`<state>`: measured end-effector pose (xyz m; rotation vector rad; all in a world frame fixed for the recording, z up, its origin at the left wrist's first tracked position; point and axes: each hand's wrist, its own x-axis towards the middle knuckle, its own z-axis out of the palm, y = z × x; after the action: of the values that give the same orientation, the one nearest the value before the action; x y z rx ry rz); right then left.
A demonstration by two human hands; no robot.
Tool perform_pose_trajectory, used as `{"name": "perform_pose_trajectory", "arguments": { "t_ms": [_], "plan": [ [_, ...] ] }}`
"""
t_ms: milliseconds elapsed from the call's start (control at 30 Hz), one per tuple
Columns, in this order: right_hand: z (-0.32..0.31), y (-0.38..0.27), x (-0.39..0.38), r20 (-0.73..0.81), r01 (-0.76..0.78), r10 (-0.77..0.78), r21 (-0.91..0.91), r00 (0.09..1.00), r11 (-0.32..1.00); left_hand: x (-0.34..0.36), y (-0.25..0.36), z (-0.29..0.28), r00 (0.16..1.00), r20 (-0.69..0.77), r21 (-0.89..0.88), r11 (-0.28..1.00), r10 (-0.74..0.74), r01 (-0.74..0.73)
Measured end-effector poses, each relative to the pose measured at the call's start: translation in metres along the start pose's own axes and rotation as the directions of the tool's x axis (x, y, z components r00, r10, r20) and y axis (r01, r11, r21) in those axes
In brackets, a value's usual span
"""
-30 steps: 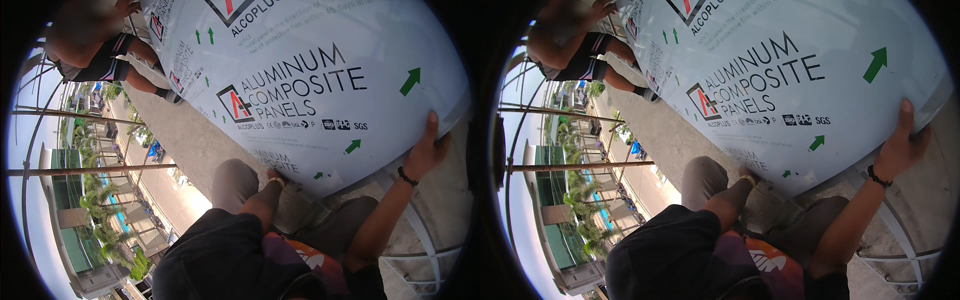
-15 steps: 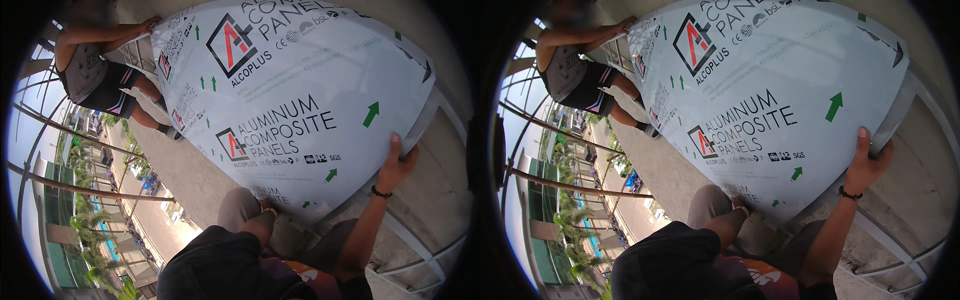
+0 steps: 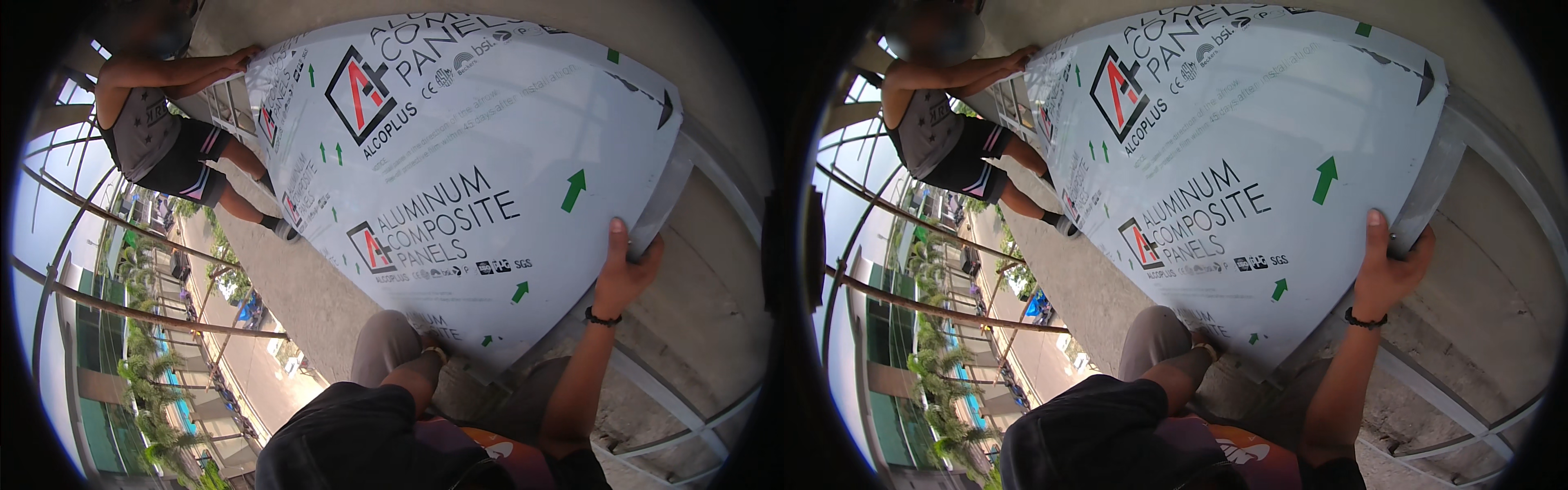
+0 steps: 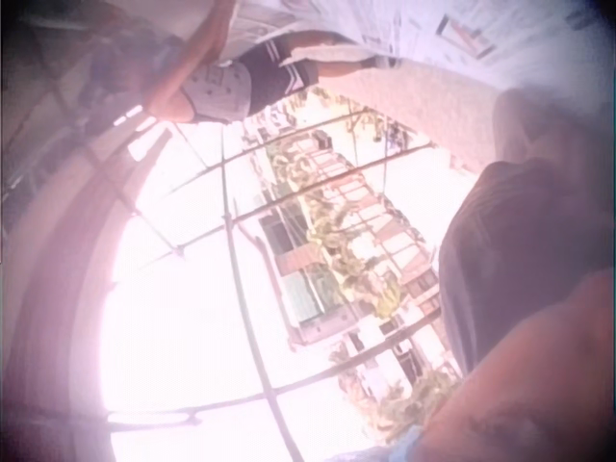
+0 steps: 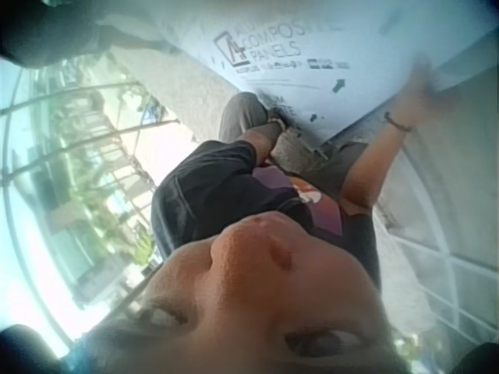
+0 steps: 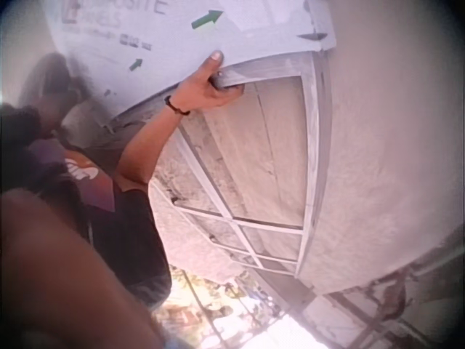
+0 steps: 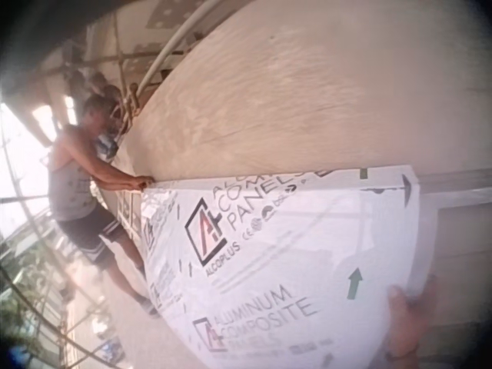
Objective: The person positions and secures a large aluminum composite panel onto a metal framework on scaffolding. They use a hammer and a power drill to fasten the panel while coordinating with another worker.
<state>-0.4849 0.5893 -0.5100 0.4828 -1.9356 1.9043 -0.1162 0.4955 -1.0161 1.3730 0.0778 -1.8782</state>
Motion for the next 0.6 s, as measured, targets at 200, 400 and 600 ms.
{"name": "perform_pose_trajectory", "arguments": {
  "t_ms": [200, 400, 600],
  "plan": [
    [0.0, 0.002, 0.001, 0.001, 0.005, -0.005, 0.024, 1.0, 1.0, 0.003, 0.001, -0.003, 1.0, -0.008, 0.001, 1.0, 0.011, -0.011],
    [0.0, -0.001, 0.0, -0.019, -0.005, 0.006, 0.025, 1.0, 1.0, 0.009, -0.001, -0.008, 1.0, -0.005, -0.013, 1.0, 0.009, -0.009],
    [0.001, -0.005, -0.003, -0.031, 0.0, 0.001, 0.026, 1.0, 1.0, 0.013, -0.001, -0.013, 1.0, 0.005, -0.017, 1.0, 0.012, -0.012]
  ]
}}
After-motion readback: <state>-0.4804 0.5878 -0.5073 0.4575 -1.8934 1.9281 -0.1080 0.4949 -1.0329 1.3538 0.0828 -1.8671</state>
